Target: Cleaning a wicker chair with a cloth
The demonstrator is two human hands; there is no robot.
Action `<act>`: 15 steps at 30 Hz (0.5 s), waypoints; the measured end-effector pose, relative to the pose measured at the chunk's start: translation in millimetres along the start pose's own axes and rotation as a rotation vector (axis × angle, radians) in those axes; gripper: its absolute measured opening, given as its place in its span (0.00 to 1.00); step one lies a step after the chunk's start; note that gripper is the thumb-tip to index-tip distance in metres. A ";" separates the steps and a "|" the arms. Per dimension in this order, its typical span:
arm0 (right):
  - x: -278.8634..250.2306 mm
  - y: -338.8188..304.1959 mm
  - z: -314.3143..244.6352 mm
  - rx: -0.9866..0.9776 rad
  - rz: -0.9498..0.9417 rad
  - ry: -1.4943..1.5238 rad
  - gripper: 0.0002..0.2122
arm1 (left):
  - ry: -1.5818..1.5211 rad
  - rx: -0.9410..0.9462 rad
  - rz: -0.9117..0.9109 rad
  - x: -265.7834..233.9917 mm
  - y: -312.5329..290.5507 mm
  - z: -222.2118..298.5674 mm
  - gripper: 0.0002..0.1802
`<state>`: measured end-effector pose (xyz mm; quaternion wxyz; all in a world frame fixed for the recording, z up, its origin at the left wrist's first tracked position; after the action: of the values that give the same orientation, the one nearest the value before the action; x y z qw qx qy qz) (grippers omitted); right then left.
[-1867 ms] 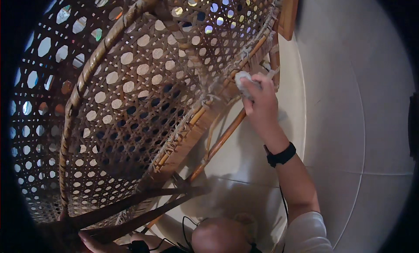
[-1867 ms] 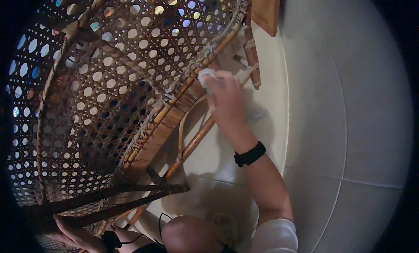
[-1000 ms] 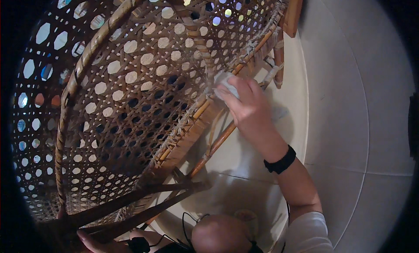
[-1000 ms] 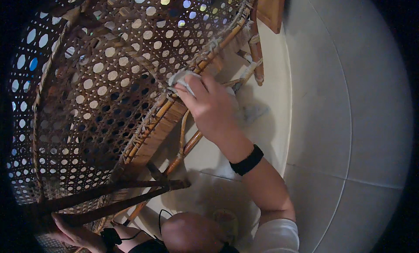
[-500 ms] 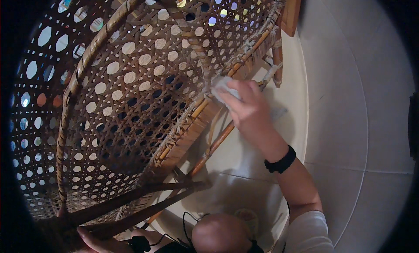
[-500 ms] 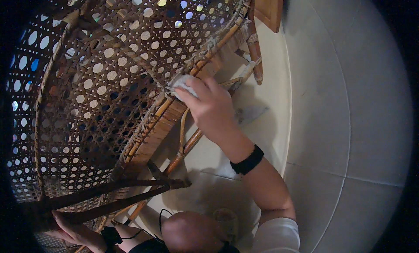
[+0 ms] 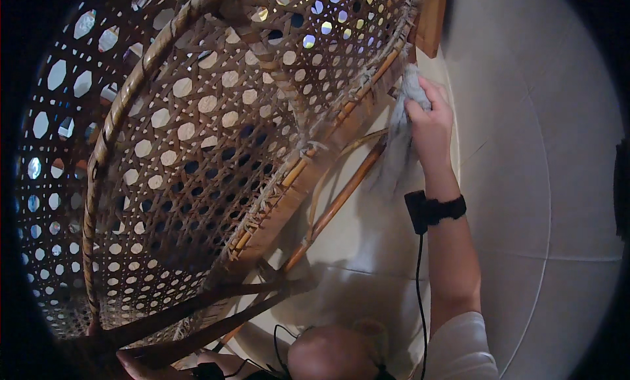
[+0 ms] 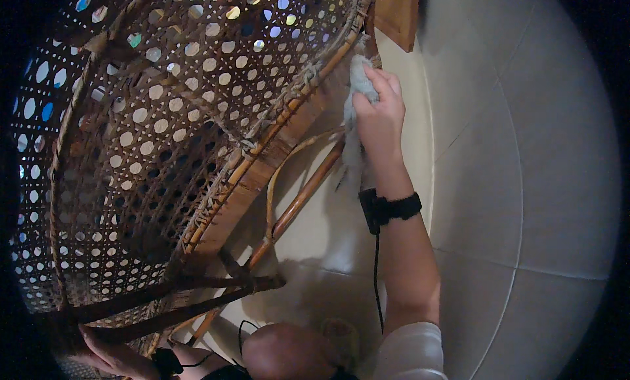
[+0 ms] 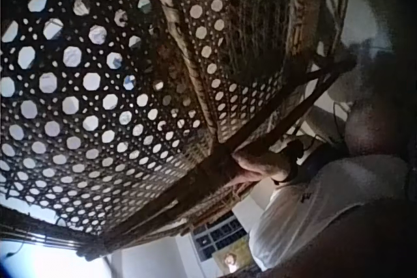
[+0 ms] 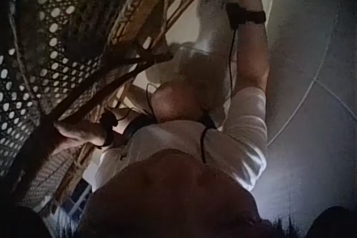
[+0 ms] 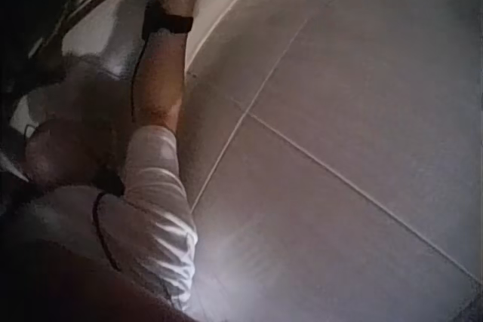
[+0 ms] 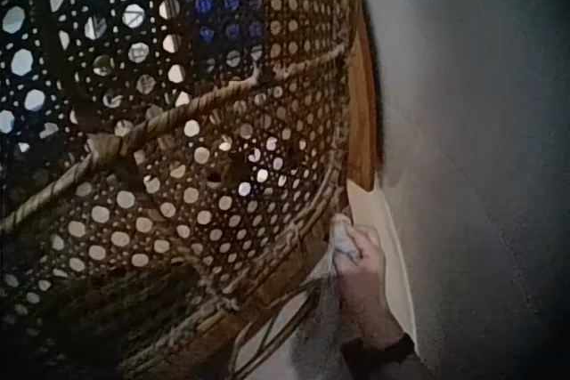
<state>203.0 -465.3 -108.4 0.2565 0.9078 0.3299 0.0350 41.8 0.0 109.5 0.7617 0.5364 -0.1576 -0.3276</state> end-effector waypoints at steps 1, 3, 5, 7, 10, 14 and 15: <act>-2.3 7.3 -4.1 -0.077 0.071 0.036 0.18 | -0.120 0.075 -0.116 12.8 -0.1 9.5 0.41; 4.8 25.0 -7.4 -0.193 0.072 -0.138 0.19 | -0.120 0.044 -0.061 -1.2 0.4 -5.6 0.41; 9.7 23.5 -18.6 -0.312 0.065 -0.327 0.20 | -0.124 0.000 -0.008 -7.8 0.6 -12.0 0.41; 28.8 19.5 -26.1 -0.340 0.013 -0.455 0.21 | -0.127 0.043 -0.137 16.0 0.3 8.5 0.41; 18.0 17.4 -23.2 -0.310 -0.028 -0.496 0.20 | -0.138 0.089 -0.114 7.9 0.3 4.3 0.41; 6.6 13.5 -23.6 -0.295 0.037 -0.455 0.20 | -0.175 0.050 -0.090 3.2 -2.7 -3.7 0.40; 10.4 13.2 -24.0 -0.294 0.032 -0.455 0.20 | -0.173 0.055 -0.083 5.5 -3.1 -1.8 0.40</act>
<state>213.2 -456.8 -82.3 0.4523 0.8506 0.2408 -0.1184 45.9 -3.0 105.3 0.7159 0.5329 -0.2096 -0.3995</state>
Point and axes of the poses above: each hand's wrist, its own y-axis towards the middle knuckle, its own x-axis out of the palm, z = x × y, the point moved 8 cm from there along y, towards the middle knuckle, and after that the axes turned 11 degrees about -y, right-handed, at the moved point
